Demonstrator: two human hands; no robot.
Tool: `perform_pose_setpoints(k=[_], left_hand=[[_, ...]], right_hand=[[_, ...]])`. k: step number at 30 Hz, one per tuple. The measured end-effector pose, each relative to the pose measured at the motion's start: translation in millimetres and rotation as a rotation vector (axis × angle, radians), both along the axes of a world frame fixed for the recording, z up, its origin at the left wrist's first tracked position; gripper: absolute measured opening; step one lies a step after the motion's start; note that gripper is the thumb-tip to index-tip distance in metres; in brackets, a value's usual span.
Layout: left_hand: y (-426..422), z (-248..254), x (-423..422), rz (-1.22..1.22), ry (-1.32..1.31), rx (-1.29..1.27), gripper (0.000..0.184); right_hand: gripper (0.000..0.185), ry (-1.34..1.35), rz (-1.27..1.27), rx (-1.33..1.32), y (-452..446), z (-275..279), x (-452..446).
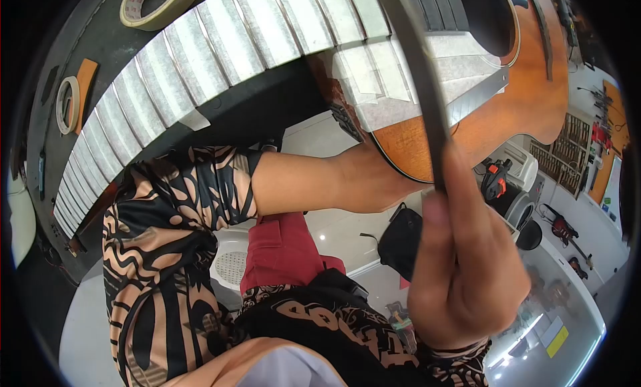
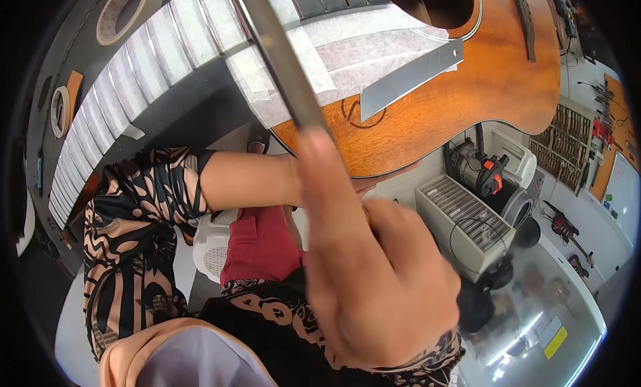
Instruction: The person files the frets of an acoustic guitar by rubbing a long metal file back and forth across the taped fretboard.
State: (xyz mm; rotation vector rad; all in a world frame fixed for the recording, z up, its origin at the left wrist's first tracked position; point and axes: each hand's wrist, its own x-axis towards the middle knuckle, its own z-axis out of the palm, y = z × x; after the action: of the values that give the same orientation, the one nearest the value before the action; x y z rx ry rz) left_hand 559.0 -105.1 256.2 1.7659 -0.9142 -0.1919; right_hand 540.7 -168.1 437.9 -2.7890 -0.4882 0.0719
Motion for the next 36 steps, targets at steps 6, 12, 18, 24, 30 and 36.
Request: perform_pose_setpoints(k=[6, 12, 18, 24, 30, 36], left_hand=[[-7, -10, -3, 0.151, -0.294, -0.035, 0.049], [-29, -32, -10, 0.128, -0.265, -0.022, 0.040], [-25, -29, -8, 0.154, -0.301, 0.058, 0.039], [-27, -38, -13, 0.146, -0.286, 0.055, 0.046], [-23, -40, -16, -0.090, -0.114, 0.228, 0.076], [-17, -30, -12, -0.016, -0.167, 0.145, 0.064]], right_hand=[[0.047, 0.049, -0.052, 0.204, -61, -1, -57], [0.046, 0.172, -0.026, 0.316, -99, -17, -108], [0.043, 0.055, 0.029, 0.323, -107, -28, -118], [0.043, 0.058, 0.054, 0.384, -111, -34, -122], [0.049, 0.066, 0.054, 0.373, -108, -35, -121], [0.057, 0.113, 0.033, 0.288, -111, -32, -128]])
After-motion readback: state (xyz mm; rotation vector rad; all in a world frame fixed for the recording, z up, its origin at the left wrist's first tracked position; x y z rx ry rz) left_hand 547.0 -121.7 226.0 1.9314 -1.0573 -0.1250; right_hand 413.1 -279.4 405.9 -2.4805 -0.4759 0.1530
